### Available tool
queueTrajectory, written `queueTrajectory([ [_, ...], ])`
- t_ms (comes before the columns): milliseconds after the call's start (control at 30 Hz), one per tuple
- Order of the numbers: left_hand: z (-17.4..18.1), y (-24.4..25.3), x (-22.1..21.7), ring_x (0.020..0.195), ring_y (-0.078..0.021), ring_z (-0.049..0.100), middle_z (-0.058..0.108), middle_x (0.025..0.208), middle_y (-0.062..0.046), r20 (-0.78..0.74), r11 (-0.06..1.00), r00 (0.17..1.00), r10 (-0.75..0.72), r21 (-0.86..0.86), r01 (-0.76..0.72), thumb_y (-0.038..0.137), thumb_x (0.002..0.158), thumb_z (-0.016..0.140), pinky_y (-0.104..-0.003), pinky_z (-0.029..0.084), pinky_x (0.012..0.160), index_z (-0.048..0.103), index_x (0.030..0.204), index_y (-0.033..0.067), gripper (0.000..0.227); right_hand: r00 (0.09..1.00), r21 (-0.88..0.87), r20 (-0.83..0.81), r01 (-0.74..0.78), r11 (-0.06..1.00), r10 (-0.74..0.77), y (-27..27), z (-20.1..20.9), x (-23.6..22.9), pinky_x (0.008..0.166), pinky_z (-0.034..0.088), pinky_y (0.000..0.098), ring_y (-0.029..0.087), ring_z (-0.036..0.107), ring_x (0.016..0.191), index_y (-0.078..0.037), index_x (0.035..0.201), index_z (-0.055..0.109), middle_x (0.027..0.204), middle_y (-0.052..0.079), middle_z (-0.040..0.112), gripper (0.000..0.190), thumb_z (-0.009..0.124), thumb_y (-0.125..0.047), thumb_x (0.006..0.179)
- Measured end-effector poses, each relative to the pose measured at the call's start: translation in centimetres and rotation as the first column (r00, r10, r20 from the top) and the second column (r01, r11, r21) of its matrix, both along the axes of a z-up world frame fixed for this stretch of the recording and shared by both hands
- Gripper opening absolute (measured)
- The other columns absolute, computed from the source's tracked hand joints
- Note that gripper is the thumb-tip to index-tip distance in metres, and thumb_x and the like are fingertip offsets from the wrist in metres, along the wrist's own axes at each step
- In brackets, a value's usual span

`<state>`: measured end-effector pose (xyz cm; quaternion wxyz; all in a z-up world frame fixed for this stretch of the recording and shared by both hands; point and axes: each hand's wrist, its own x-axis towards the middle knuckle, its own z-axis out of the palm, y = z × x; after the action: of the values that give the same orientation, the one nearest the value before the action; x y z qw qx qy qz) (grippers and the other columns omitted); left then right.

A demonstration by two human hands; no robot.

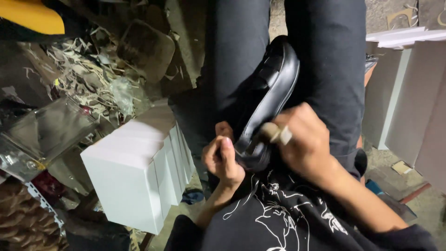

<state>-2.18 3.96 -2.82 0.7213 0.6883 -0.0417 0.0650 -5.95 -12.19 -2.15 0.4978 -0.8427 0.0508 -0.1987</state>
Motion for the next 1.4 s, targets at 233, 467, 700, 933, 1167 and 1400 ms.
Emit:
queueTrajectory([
  [233, -5.1, 2.3, -3.5, 0.048, -0.0175, 0.046, 0.052, 0.056, -0.014, 0.029, 0.992, 0.993, 0.118, 0.038, -0.119, -0.004, 0.091, 0.064, -0.038, 0.050, 0.061, 0.058, 0.076, -0.0053, 0.016, 0.964, -0.159, 0.200, -0.146, 0.976, 0.176, 1.7, -1.1, -3.7, 0.063, 0.049, 0.0374, 0.024, 0.053, 0.064, -0.012, 0.087, 0.076, 0.080, 0.010, 0.066, 0.035, 0.055, -0.037, 0.097],
  [467, -0.2, 0.9, -2.8, 0.043, -0.0120, 0.034, 0.042, 0.043, -0.006, -0.165, 0.980, 0.981, 0.106, 0.186, -0.075, 0.009, 0.094, 0.059, -0.028, 0.038, 0.047, 0.047, 0.057, 0.0058, 0.040, 0.958, 0.144, -0.258, 0.166, 0.976, -0.125, -2.3, 0.4, -3.7, 0.068, 0.045, 0.0404, 0.028, 0.052, 0.071, -0.005, 0.100, 0.070, 0.085, 0.013, 0.057, 0.010, 0.073, -0.014, 0.098],
  [700, -2.4, 0.8, -1.2, 0.044, -0.0088, 0.030, 0.041, 0.043, -0.002, -0.123, 0.984, 0.983, 0.134, 0.131, -0.118, 0.010, 0.089, 0.066, -0.025, 0.037, 0.046, 0.046, 0.054, 0.0073, 0.040, 0.998, -0.072, -0.053, -0.037, 0.997, 0.033, 0.1, 0.1, -1.3, 0.069, 0.049, 0.0446, 0.034, 0.058, 0.072, -0.010, 0.088, 0.072, 0.085, 0.012, 0.066, 0.018, 0.066, -0.022, 0.098],
  [933, -2.6, 6.7, 0.3, 0.099, -0.0139, 0.057, 0.059, 0.104, -0.004, -0.216, 0.925, 0.970, -0.109, 0.336, 0.179, 0.042, 0.098, 0.067, -0.025, 0.042, 0.097, 0.071, 0.122, 0.0088, 0.041, 0.909, 0.217, -0.376, 0.278, 0.936, -0.183, -4.4, 0.0, -0.6, 0.074, 0.044, 0.0398, 0.020, 0.050, 0.083, -0.004, 0.113, 0.062, 0.099, 0.012, 0.059, 0.007, 0.063, -0.006, 0.106],
  [1167, 6.1, 1.8, 9.0, 0.100, -0.0405, 0.059, 0.057, 0.109, -0.027, -0.488, 0.464, 0.506, -0.711, 0.215, 0.860, 0.036, 0.067, 0.091, -0.045, 0.048, 0.092, 0.048, 0.133, 0.0009, 0.086, 0.895, 0.215, -0.415, 0.269, 0.939, -0.162, -5.0, 2.0, 0.8, 0.075, 0.046, 0.0393, 0.026, 0.058, 0.084, -0.003, 0.115, 0.065, 0.102, 0.014, 0.064, 0.015, 0.068, -0.006, 0.101],
  [1400, 3.4, -1.2, 8.6, 0.159, -0.0294, 0.019, 0.019, 0.168, -0.024, -0.384, 0.349, 0.037, -0.923, -0.790, 0.504, 0.041, 0.102, 0.053, -0.040, 0.017, 0.133, 0.013, 0.159, -0.0074, 0.085, 0.916, -0.036, -0.401, -0.017, 0.999, 0.001, -6.8, 3.9, 3.2, 0.087, 0.051, 0.0389, 0.033, 0.065, 0.104, 0.007, 0.115, 0.064, 0.115, 0.020, 0.065, 0.017, 0.071, 0.002, 0.101],
])
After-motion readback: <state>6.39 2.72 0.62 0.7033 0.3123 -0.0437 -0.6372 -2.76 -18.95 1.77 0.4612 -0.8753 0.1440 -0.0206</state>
